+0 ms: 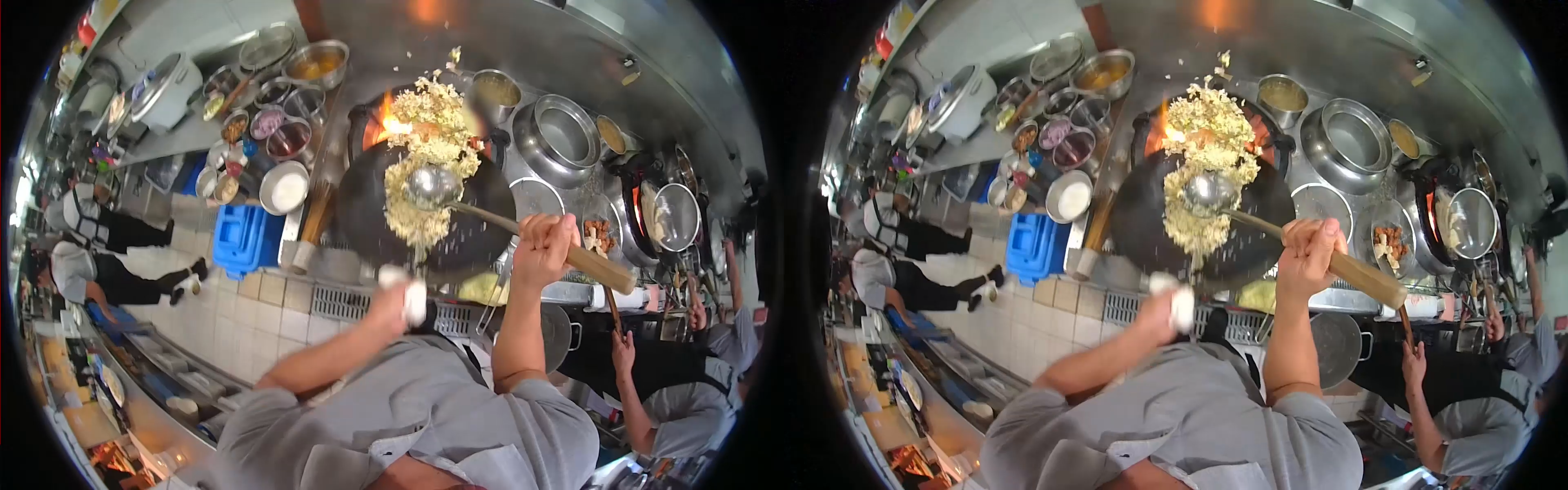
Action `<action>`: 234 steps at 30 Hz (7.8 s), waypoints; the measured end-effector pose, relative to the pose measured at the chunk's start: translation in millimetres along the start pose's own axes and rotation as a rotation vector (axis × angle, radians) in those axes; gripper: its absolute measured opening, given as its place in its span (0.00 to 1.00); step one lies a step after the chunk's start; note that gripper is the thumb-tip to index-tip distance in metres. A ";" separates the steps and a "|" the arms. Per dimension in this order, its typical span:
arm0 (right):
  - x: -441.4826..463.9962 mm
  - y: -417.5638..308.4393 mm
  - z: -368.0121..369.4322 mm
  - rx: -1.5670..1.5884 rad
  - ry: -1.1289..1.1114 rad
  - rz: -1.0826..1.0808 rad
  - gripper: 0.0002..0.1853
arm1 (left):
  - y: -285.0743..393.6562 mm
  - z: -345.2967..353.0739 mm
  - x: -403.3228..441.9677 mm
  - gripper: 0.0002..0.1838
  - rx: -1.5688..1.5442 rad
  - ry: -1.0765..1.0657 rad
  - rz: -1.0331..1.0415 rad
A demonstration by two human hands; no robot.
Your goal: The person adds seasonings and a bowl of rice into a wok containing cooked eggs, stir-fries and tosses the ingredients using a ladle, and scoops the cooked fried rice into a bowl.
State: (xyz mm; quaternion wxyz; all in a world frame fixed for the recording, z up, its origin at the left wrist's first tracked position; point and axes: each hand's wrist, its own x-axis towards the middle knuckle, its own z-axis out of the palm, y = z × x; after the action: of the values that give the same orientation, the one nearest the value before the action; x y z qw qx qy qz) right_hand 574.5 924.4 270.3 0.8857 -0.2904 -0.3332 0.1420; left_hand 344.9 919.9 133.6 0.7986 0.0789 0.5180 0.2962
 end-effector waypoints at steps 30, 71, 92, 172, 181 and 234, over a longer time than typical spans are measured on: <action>71.1 182.4 47.1 -0.668 -0.472 -0.011 0.13 | 48.1 -37.8 161.8 0.24 0.416 -0.136 0.400; 75.9 225.0 -1.0 -0.213 -0.183 0.079 0.17 | 43.6 -172.7 139.0 0.28 1.301 0.587 1.008; -4.2 138.8 35.0 -0.595 -0.367 -0.121 0.18 | 46.5 -171.1 140.2 0.28 1.311 0.587 1.032; 64.5 28.8 -47.2 -0.038 0.376 0.537 0.23 | 45.1 17.7 41.1 0.08 0.043 -0.076 0.030; 61.1 32.6 -30.5 0.064 0.325 0.285 0.21 | -26.0 -44.6 -37.2 0.09 -0.109 -0.042 -0.050; -83.6 63.5 -53.4 0.182 0.125 1.399 0.21 | 51.6 17.5 188.1 0.16 0.130 -0.294 0.103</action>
State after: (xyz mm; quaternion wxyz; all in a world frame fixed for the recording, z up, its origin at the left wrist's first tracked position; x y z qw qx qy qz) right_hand 545.0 915.0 156.6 0.6248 -0.3689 -0.0039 0.6881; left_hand 394.1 1069.4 17.0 0.8428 0.1992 0.4087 0.2880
